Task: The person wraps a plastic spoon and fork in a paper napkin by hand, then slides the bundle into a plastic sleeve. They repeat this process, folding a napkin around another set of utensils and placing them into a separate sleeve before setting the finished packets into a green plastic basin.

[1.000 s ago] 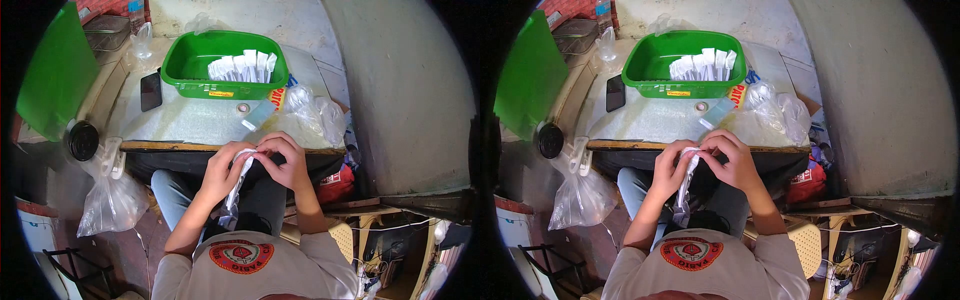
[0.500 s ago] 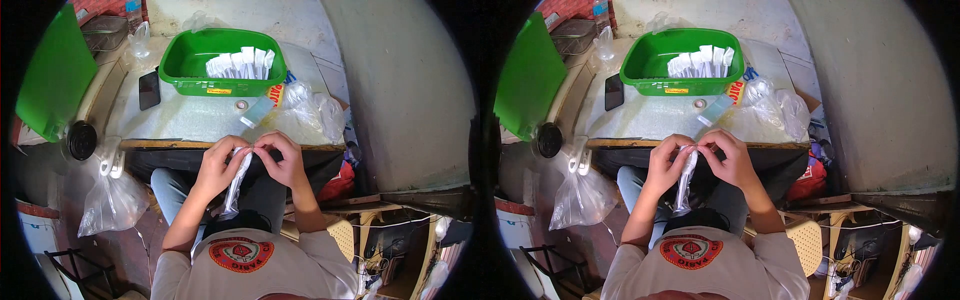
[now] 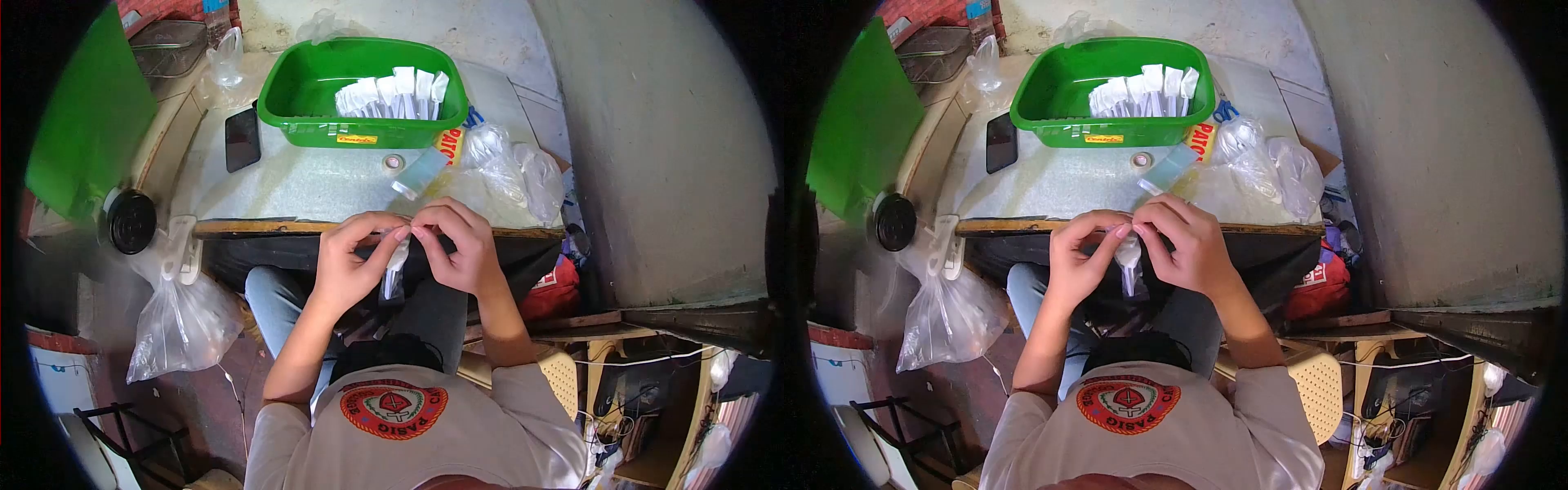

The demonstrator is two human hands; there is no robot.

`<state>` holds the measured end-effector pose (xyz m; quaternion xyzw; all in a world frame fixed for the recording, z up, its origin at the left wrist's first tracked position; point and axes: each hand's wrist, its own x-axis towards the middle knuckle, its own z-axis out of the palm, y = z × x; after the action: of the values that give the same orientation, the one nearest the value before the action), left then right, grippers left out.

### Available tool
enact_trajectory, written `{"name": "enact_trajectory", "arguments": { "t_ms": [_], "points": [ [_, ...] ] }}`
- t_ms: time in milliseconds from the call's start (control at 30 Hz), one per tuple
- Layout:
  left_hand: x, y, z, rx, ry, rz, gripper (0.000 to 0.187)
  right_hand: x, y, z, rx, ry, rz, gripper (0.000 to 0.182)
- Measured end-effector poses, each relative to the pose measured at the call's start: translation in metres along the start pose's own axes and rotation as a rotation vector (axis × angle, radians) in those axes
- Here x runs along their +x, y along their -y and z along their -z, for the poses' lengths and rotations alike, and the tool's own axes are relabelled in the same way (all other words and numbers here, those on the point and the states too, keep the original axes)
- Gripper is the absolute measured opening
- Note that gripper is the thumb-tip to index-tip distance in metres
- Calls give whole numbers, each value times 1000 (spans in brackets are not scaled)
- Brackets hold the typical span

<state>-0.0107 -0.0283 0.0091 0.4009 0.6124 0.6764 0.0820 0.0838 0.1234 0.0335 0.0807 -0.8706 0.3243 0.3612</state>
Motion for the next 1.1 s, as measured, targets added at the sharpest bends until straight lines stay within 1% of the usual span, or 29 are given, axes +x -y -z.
{"name": "enact_trajectory", "arguments": {
  "t_ms": [67,133,167,233,300,367,400,467,500,533,567,633,667,700,733,767,800,833,900,933,967,1033,1067,1100],
  "points": [
    [1,-3,2,38,-2,-19,11,2,3,0,-11,-2,-9,10],
    [3,-3,3,125,13,-168,12,3,4,1,-25,2,-8,9],
    [4,-2,5,125,12,-169,12,3,4,1,-39,3,-6,9],
    [5,1,9,259,45,-254,11,4,4,2,-42,10,-2,9],
    [5,1,10,241,56,-265,10,5,5,4,-45,15,-1,9],
    [4,0,10,224,67,-274,10,8,7,8,-55,57,50,9],
    [4,-1,10,172,90,-239,10,10,9,11,-56,58,50,9],
    [5,-2,10,118,113,-206,10,13,13,17,-31,174,-2,10],
    [5,-1,11,122,131,-204,15,12,12,17,-33,173,-3,10],
    [5,-1,11,127,150,-201,19,10,10,17,49,203,-52,11],
    [4,0,10,127,152,-202,19,9,8,16,130,232,-100,11],
    [-4,8,5,-200,101,15,29,6,3,14,157,212,-98,11],
    [-10,17,4,-200,101,17,29,4,1,13,183,194,-95,10],
    [-18,30,3,-386,128,66,33,2,0,11,183,194,-96,10],
    [-26,43,3,-572,154,114,36,1,0,10,268,80,-184,8],
    [-40,54,7,-560,264,212,37,0,-2,9,351,-37,-270,7],
    [-52,65,5,-590,323,230,37,-1,-11,13,274,-32,-273,7],
    [-65,76,1,-621,380,252,37,-1,-13,13,273,-34,-274,7],
    [-85,87,-3,-500,431,390,35,0,-17,12,257,-203,-359,8],
    [-92,87,-9,-548,348,381,31,-1,-20,12,154,-218,-342,10],
    [-97,87,-12,-548,346,384,31,-1,-20,10,156,-216,-345,10],
    [-100,89,-17,-531,282,422,30,-1,-20,5,101,-290,-340,11],
    [-101,88,-20,-535,233,394,26,-2,-23,3,100,-293,-340,11],
    [-103,90,-20,-535,237,392,26,-4,-27,1,113,-300,-341,12]
  ]
}}
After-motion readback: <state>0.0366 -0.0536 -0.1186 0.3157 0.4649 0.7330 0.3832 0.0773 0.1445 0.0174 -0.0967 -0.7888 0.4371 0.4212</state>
